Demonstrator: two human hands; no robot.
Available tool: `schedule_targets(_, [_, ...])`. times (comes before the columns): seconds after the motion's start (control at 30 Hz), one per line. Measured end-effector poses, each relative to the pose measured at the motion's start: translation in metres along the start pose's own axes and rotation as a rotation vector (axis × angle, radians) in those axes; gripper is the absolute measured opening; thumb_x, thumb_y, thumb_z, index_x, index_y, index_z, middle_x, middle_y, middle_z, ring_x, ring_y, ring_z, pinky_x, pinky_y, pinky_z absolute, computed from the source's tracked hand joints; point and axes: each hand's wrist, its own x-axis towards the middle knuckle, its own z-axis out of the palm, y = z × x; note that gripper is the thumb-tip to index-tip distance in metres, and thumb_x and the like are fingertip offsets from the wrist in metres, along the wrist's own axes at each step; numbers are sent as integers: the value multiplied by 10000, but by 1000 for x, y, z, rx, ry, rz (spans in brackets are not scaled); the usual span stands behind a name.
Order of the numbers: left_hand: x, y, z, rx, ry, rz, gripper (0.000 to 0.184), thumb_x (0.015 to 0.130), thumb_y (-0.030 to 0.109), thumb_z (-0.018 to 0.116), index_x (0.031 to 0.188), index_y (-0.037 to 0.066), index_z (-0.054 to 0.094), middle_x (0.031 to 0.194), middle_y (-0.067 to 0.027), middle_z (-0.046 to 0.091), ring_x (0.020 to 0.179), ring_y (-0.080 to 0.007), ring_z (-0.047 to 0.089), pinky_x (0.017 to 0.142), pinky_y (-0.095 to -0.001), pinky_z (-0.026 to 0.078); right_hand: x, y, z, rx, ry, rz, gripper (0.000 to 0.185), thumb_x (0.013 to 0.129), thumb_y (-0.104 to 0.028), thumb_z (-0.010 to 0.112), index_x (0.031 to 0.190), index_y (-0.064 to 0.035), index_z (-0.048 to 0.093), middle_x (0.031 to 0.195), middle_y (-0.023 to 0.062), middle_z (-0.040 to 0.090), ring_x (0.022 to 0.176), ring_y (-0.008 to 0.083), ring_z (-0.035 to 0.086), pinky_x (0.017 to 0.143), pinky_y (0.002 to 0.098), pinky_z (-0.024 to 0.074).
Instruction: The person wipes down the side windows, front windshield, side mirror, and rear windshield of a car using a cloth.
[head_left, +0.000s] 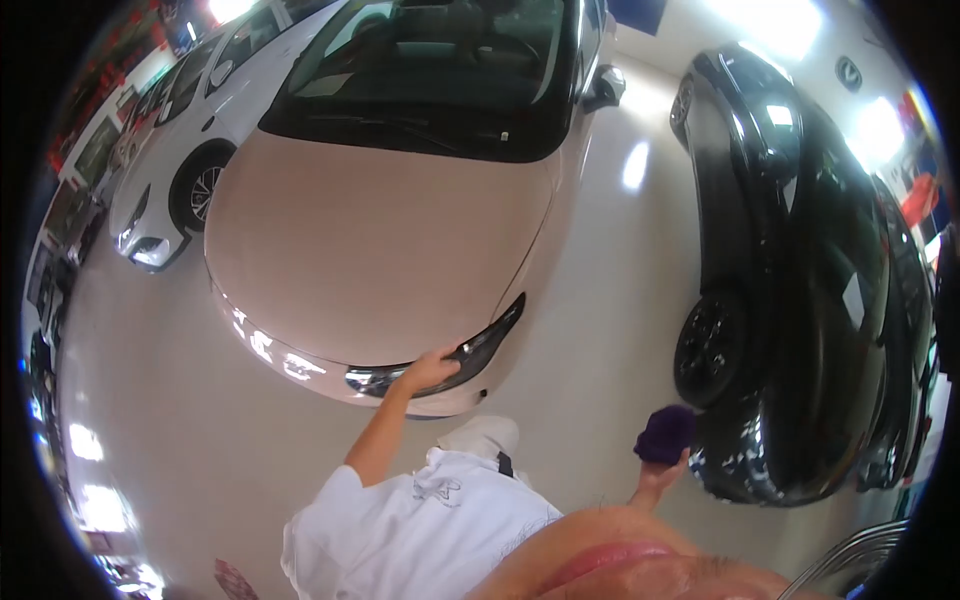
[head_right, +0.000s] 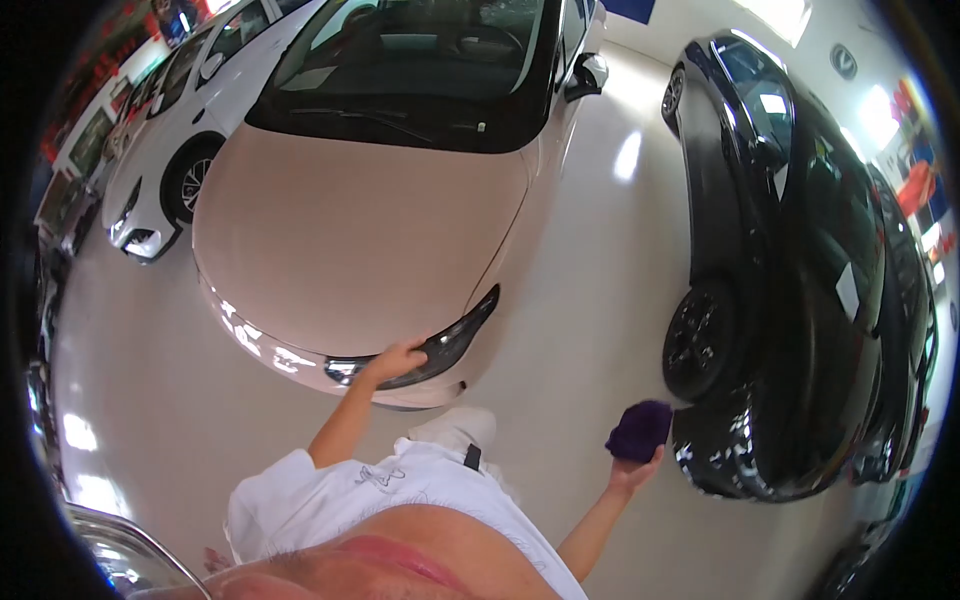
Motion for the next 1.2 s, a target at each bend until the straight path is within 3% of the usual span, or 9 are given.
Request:
schedule_targets(0.07, [13, 102, -31, -610, 159, 55, 476, 916, 277, 650, 1312, 25, 567, 1325, -186, 585, 1243, -305, 555, 1012, -381, 468, 67, -30, 61, -126, -200, 51, 585, 977, -455, 457, 1460, -126, 475, 1431, 92, 548, 1280, 316, 541, 1072, 508, 428])
schedule_targets(0.13, [32, 178, -72, -1679, 331, 576, 454, 959, 267, 628, 1348, 51, 536, 1334, -89, 595, 1182, -251, 593, 963, -350, 488, 121, -47, 115, 2, -222, 225, 617, 981, -464, 463, 1484, -107, 435, 1487, 100, 491, 1332, 320, 495, 1112, 510, 390])
schedule_targets(0.17, [35, 222, -91, -1737, 305, 834, 457, 958, 269, 628, 1348, 51, 534, 1334, -89, 593, 1183, -250, 591, 965, -350, 486, 162, -51, 117, 33, -269, 238, 615, 982, -449, 476, 1485, -98, 430, 1493, 100, 484, 1340, 318, 488, 1126, 507, 375])
schedule_targets(0.37, [86, 431, -72, -1067, -81, 1503, 473, 951, 285, 626, 1351, 53, 527, 1328, -90, 584, 1189, -247, 579, 977, -353, 477, 284, -48, 159, -44, -251, 203, 529, 992, -377, 525, 1423, -71, 508, 1451, 100, 529, 1341, 304, 487, 1146, 478, 358])
schedule_targets(0.57, [212, 541, -40, -870, -132, 1578, 488, 945, 300, 625, 1353, 55, 520, 1323, -91, 574, 1194, -244, 567, 990, -355, 468, 332, -75, 217, -131, -475, 145, 678, 998, -443, 441, 1544, -69, 295, 1565, 131, 369, 1447, 331, 335, 1200, 498, 245])
schedule_targets(0.63, [253, 559, -32, -840, -126, 1594, 494, 943, 306, 624, 1354, 55, 517, 1322, -91, 571, 1196, -243, 563, 994, -356, 464, 375, -92, 193, -22, -374, 324, 678, 995, -447, 448, 1537, -65, 310, 1550, 142, 387, 1424, 347, 368, 1181, 519, 276])
schedule_targets(0.77, [314, 586, -11, -761, 14, 1712, 504, 938, 316, 624, 1356, 56, 512, 1318, -92, 565, 1200, -240, 555, 1002, -358, 458, 513, -93, 229, -149, -753, 164, 692, 969, -450, 505, 1529, -83, 334, 1535, 142, 410, 1394, 347, 410, 1145, 541, 326])
schedule_targets(1.0, [372, 640, 0, -655, 373, 1780, 523, 931, 334, 622, 1359, 58, 503, 1312, -93, 553, 1206, -237, 542, 1017, -361, 447, 689, -100, 331, -104, -680, 505, 722, 936, -390, 579, 1543, -98, 317, 1543, 136, 401, 1405, 337, 396, 1150, 526, 319])
schedule_targets(1.2, [360, 675, -24, -463, 667, 1787, 539, 924, 349, 620, 1361, 60, 496, 1307, -94, 544, 1211, -234, 530, 1029, -363, 438, 811, -6, 442, 157, -763, 718, 615, 981, -392, 534, 1500, -88, 405, 1556, 116, 391, 1429, 345, 355, 1173, 532, 279])
